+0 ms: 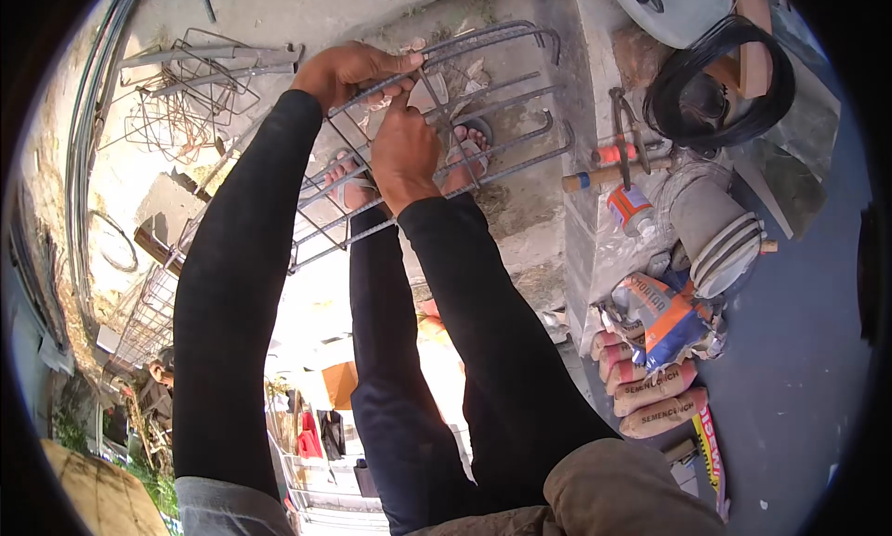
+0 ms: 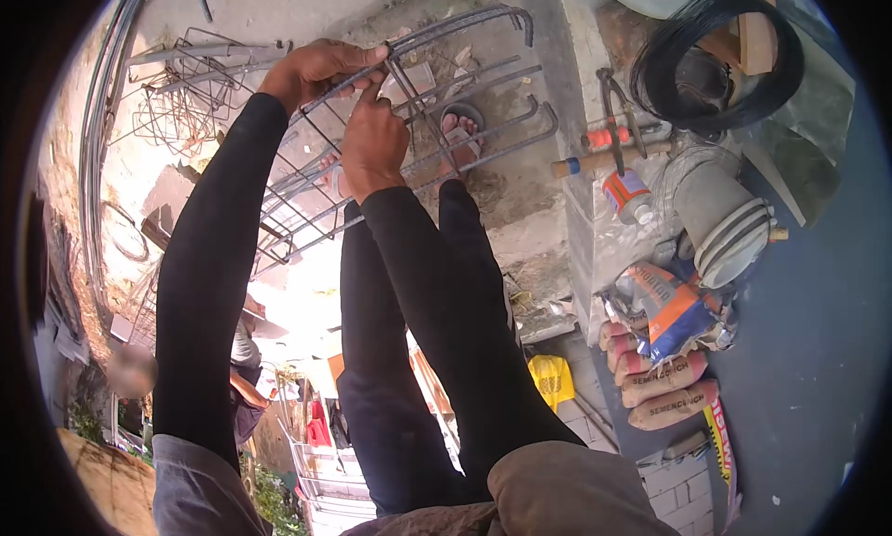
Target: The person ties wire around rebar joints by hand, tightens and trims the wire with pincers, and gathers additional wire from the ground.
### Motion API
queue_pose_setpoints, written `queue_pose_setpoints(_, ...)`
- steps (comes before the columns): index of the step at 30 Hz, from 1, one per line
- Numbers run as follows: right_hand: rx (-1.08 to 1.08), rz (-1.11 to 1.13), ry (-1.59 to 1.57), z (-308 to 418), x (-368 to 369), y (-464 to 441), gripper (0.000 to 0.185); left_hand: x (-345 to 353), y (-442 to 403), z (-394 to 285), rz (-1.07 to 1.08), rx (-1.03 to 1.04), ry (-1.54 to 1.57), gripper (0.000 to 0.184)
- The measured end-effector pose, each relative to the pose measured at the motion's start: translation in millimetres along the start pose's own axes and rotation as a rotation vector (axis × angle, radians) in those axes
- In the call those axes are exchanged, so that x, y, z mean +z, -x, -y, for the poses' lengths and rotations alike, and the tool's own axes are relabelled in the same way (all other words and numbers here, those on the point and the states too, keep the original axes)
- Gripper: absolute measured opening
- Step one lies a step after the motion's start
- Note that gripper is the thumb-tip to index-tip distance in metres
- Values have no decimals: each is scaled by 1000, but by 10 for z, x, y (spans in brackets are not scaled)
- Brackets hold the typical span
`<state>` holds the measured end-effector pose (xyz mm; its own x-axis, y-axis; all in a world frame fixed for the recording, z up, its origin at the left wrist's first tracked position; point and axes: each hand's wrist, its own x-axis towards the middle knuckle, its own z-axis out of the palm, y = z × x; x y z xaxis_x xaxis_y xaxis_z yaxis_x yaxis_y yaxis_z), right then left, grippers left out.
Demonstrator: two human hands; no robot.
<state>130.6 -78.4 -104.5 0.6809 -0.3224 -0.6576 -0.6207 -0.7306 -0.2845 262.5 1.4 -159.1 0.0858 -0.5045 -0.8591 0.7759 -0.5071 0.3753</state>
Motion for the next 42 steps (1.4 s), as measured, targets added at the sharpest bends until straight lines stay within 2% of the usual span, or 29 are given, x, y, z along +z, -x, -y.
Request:
queue_pose_setpoints(4, 10, -7, -135, 25, -13, -7, 50, -2, 47, -145, 18, -21, -138, 51)
queue_pose_setpoints(6, 3, 14, -242, 52, 3, 16, 55, 8, 84, -193, 31, -33, -108, 52)
queue_pose_setpoints(9, 15, 23, -571, 18, -2, 55, 62, 114, 128, -156, -16, -21, -53, 54)
queue_pose_setpoints(12, 56, 175, -839, -180, -51, 104, 60, 135, 44, -41, -70, 47, -61, 53)
queue_pose_setpoints(14, 9, 100, -597, -327, -419, 164, 48, 134, -30, 51, -155, 67, -151, 53)
queue_pose_setpoints(15, -32, 14, -535, -331, -662, 140, 42, 184, -72, 148, -302, 244, -266, 54)
queue_pose_setpoints(18, -127, -144, -520, -244, -1156, -262, 34, 388, 32, -24, -519, 175, -543, 53)
queue_pose_setpoints(19, -237, -102, -476, -153, -1257, -489, 33, 525, 113, 4, -634, 288, -544, 50)
queue_pose_setpoints(20, -344, -60, -430, -30, -1316, -737, 32, 642, 146, 12, -704, 224, -510, 49)
queue_pose_setpoints(22, -572, 123, 65, 277, -1308, -1300, 38, 832, 163, -37, -837, 106, -441, 47)
queue_pose_setpoints(24, -558, 569, 275, 576, -1076, -1704, 37, 923, 220, -59, -888, 131, -415, 40)
queue_pose_setpoints(26, -581, 702, 545, 932, -1131, -1463, 35, 1017, 134, 41, -1006, 192, -407, 32)
queue_pose_setpoints(30, -559, 851, 886, 1011, -804, -1530, 29, 1110, 158, 34, -1075, 260, -347, 18)
queue_pose_setpoints(31, -524, 889, 764, 930, -790, -1575, 27, 1134, 191, 6, -1083, 253, -327, 15)
queue_pose_setpoints(34, -445, 840, 696, 801, -823, -1750, 26, 1155, 188, 11, -1131, 277, -314, 16)
queue_pose_setpoints(37, -163, 687, 250, 589, -1131, -1778, 24, 1163, 179, 46, -1132, 321, -282, 20)
queue_pose_setpoints(40, -112, 586, 9, 507, -1328, -1569, 24, 1104, 127, 222, -1084, 469, -284, 22)
queue_pose_setpoints(42, -162, 553, -83, 427, -1341, -1444, 25, 1069, 165, 333, -1053, 583, -325, 23)
